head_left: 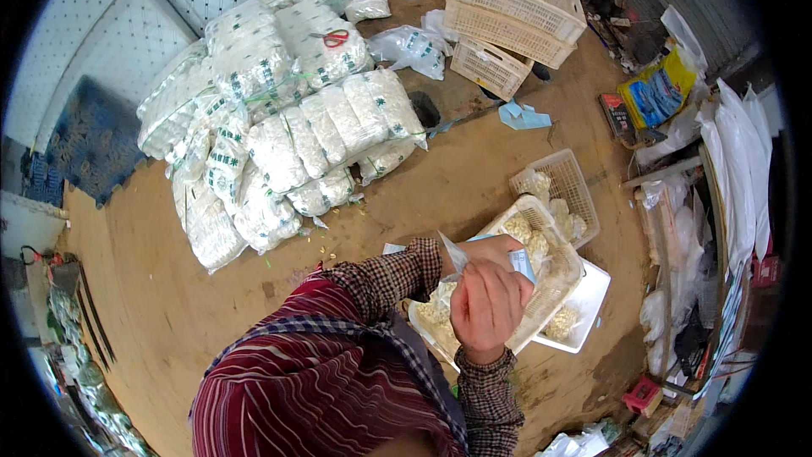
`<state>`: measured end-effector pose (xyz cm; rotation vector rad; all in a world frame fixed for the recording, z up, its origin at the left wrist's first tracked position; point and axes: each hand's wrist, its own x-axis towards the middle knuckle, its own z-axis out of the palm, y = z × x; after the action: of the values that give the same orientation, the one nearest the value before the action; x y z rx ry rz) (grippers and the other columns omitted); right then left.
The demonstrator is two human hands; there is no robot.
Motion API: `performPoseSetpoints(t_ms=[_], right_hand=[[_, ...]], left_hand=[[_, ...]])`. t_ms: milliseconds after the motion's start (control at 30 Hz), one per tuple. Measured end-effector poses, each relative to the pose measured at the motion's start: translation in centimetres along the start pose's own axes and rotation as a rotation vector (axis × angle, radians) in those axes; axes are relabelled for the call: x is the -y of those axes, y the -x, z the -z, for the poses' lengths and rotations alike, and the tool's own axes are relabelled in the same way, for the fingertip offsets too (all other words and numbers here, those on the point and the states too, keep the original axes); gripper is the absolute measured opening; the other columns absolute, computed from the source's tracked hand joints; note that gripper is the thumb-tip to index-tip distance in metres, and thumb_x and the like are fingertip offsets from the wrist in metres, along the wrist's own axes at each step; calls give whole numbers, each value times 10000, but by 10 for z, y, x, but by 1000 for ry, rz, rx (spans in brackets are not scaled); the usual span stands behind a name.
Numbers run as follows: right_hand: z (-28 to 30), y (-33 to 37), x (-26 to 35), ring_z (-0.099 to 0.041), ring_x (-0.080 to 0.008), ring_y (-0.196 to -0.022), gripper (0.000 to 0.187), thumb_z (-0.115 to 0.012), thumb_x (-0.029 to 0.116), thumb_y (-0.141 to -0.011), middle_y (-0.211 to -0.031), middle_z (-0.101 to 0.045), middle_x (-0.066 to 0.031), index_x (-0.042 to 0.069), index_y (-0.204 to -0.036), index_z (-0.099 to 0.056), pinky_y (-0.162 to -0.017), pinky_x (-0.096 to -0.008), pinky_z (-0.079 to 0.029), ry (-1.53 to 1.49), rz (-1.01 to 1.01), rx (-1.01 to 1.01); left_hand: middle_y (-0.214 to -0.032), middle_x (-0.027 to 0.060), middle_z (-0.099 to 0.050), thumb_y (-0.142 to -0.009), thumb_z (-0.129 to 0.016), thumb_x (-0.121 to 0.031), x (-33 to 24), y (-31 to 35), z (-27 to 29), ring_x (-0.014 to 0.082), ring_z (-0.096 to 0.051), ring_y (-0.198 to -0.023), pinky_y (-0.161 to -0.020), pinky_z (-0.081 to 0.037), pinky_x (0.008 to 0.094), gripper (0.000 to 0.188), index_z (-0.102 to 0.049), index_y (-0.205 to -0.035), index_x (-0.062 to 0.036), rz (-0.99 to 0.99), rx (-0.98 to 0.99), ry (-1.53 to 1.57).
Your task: The person labels pre-packaged food items by tearing off printed labels from a roll and affixing them to plastic bags and larger sacks. The person handles multiple small bags from a basket and then moves to larger sacks on the floor, applying labels to each.
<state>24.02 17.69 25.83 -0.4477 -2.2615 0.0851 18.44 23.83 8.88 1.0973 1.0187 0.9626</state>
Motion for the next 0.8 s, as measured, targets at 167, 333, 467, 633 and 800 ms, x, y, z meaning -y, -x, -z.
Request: performPoseSetpoints(t_ms=[167, 333, 467, 633, 800], right_hand=[[-30, 7, 14, -528, -175, -835, 221, -541, 77, -649, -863, -545, -75, 24, -864, -543, -730, -323, -350, -204, 239, 319], [-25, 33, 4, -506, -203, -912, 262, -549, 87, -693, -955, -525, -97, 13, -942, -517, -742, -351, -373, -403, 188, 519], [36, 92, -30, -522, -242, -765, 183, -569, 55, -701, -832, -531, -117, 1, -872, -531, -653, -338, -391, -211, -572, 55], [64, 183, -45, -492, -258, -579, 345, -503, 314, -789, -643, -516, -167, -26, -740, -536, -549, -345, -394, -207, -1356, -410], [80, 215, 27, -491, -120, -623, 333, -498, 314, -792, -666, -538, -34, -8, -817, -576, -554, -263, -415, -717, -1326, -1026]], left_hand=[[-700, 39, -567, -555, -629, -98, -21, 12, 27, 121, -509, -659, -583, -416, 260, 295, -558, -828, -13, 33, 61, 50], [-742, 40, -577, -585, -633, -208, -46, 16, 45, 143, -513, -676, -611, -421, 276, 390, -556, -933, -50, -8, -70, -419], [-872, 55, -553, -638, -608, -87, -48, -2, -1, 149, -525, -797, -719, -433, 283, 391, -494, -1003, -7, -46, 245, 263], [-1005, 70, -525, -651, -518, 55, -71, -10, -70, 160, -514, -910, -804, -400, 287, 445, -438, -1084, -9, 135, 408, -68], [-978, 91, -532, -640, -532, 101, -68, 2, -159, 162, -534, -870, -750, -436, 278, 473, -416, -1088, 4, 283, 826, -180]])
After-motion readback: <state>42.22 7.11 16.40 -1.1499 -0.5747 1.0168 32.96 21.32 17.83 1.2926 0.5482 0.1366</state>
